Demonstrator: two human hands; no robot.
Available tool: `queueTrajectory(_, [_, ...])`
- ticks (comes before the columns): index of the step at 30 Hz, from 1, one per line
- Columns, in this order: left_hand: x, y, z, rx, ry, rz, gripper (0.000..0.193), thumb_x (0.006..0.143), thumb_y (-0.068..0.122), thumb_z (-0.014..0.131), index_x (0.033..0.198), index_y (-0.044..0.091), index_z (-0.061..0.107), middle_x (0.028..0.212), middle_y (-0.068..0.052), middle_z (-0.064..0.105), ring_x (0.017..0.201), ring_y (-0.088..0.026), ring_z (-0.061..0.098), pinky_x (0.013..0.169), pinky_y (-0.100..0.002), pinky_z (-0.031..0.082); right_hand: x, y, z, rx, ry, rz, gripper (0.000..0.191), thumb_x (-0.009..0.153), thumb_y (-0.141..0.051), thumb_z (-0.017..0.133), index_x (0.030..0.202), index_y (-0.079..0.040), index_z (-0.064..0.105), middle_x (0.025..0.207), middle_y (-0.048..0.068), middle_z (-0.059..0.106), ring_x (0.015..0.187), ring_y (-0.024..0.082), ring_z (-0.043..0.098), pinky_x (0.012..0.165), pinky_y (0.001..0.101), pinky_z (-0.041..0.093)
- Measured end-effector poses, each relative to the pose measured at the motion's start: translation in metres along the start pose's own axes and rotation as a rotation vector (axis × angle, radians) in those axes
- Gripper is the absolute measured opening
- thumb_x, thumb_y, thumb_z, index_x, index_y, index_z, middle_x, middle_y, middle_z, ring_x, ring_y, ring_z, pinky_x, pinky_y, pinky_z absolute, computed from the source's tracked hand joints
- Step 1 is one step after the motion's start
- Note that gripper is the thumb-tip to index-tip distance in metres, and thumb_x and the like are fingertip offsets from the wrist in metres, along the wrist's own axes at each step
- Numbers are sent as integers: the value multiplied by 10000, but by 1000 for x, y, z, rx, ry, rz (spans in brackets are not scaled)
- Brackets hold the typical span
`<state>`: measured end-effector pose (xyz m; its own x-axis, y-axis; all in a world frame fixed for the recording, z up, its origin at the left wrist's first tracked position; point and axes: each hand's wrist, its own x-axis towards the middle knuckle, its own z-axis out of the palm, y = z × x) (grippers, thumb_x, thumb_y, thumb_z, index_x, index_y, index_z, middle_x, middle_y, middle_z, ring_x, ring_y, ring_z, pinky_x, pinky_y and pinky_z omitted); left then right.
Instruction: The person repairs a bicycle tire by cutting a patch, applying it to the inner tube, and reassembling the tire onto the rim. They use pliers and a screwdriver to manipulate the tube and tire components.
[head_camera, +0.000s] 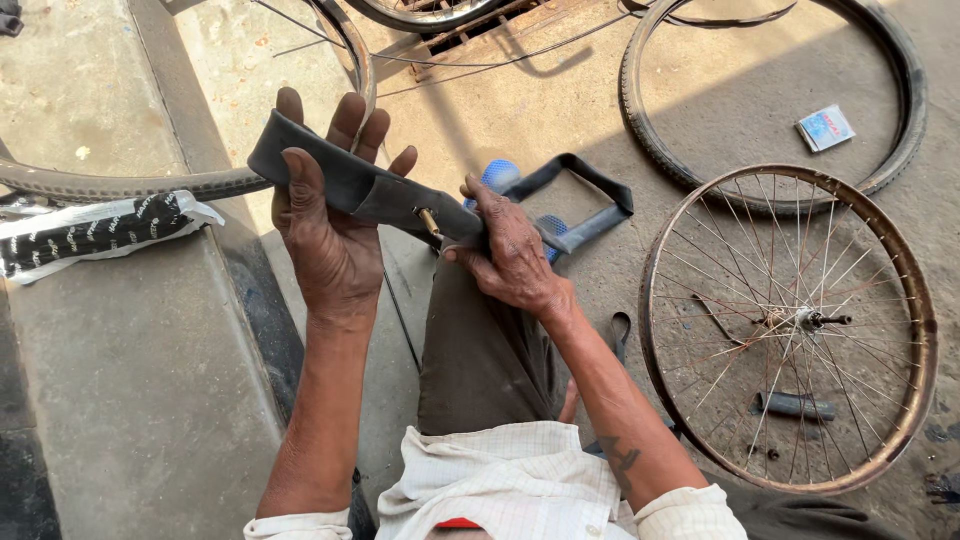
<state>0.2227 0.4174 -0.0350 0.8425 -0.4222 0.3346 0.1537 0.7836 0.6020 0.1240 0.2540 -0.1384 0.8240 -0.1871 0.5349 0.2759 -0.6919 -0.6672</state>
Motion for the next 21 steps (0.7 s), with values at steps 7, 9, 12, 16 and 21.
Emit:
queueTrajectory(7, [-7, -2, -16, 42, 170, -27, 695, 1025, 260, 657, 1603, 146, 288, 1355, -231, 630, 1260, -332, 665, 946, -485, 611, -7, 3, -51, -107, -149, -105, 732, 870, -178, 782, 1511, -58, 450, 1179, 160, 705, 1064, 351, 687, 944, 463, 544])
queueTrajectory(9, [-12, -10, -20, 92, 219, -41, 695, 1028, 235, 664, 1598, 50, 313, 1319, -260, 651, 1179, -350, 709, 882, -455, 622, -14, 0, -63, -103, -178, -112, 691, 880, -188, 786, 1483, -56, 475, 1174, 165, 710, 1035, 345, 695, 907, 458, 548])
queueTrajectory(12, [-15, -23, -23, 257, 305, -76, 701, 1006, 219, 659, 1577, -4, 319, 1237, -276, 690, 1016, -347, 766, 761, -406, 642, -27, -5, -78, -31, -182, -104, 589, 914, -156, 765, 1447, -72, 529, 1203, 169, 713, 1053, 334, 706, 889, 435, 556])
queueTrajectory(16, [-14, -32, -24, 482, 388, -74, 704, 985, 218, 653, 1560, -8, 315, 1176, -264, 724, 879, -334, 791, 649, -382, 690, -40, -10, -88, 56, -193, 146, 505, 938, -138, 744, 1417, -82, 596, 1071, 130, 741, 906, 265, 735, 792, 406, 562])
queueTrajectory(21, [-20, -35, -25, 420, 283, -88, 721, 1010, 225, 644, 1586, -9, 280, 1149, -274, 726, 920, -341, 790, 701, -384, 654, -49, -29, -90, -39, -42, 98, 466, 936, -160, 774, 1369, -75, 623, 1134, 127, 731, 1021, 274, 745, 864, 389, 591])
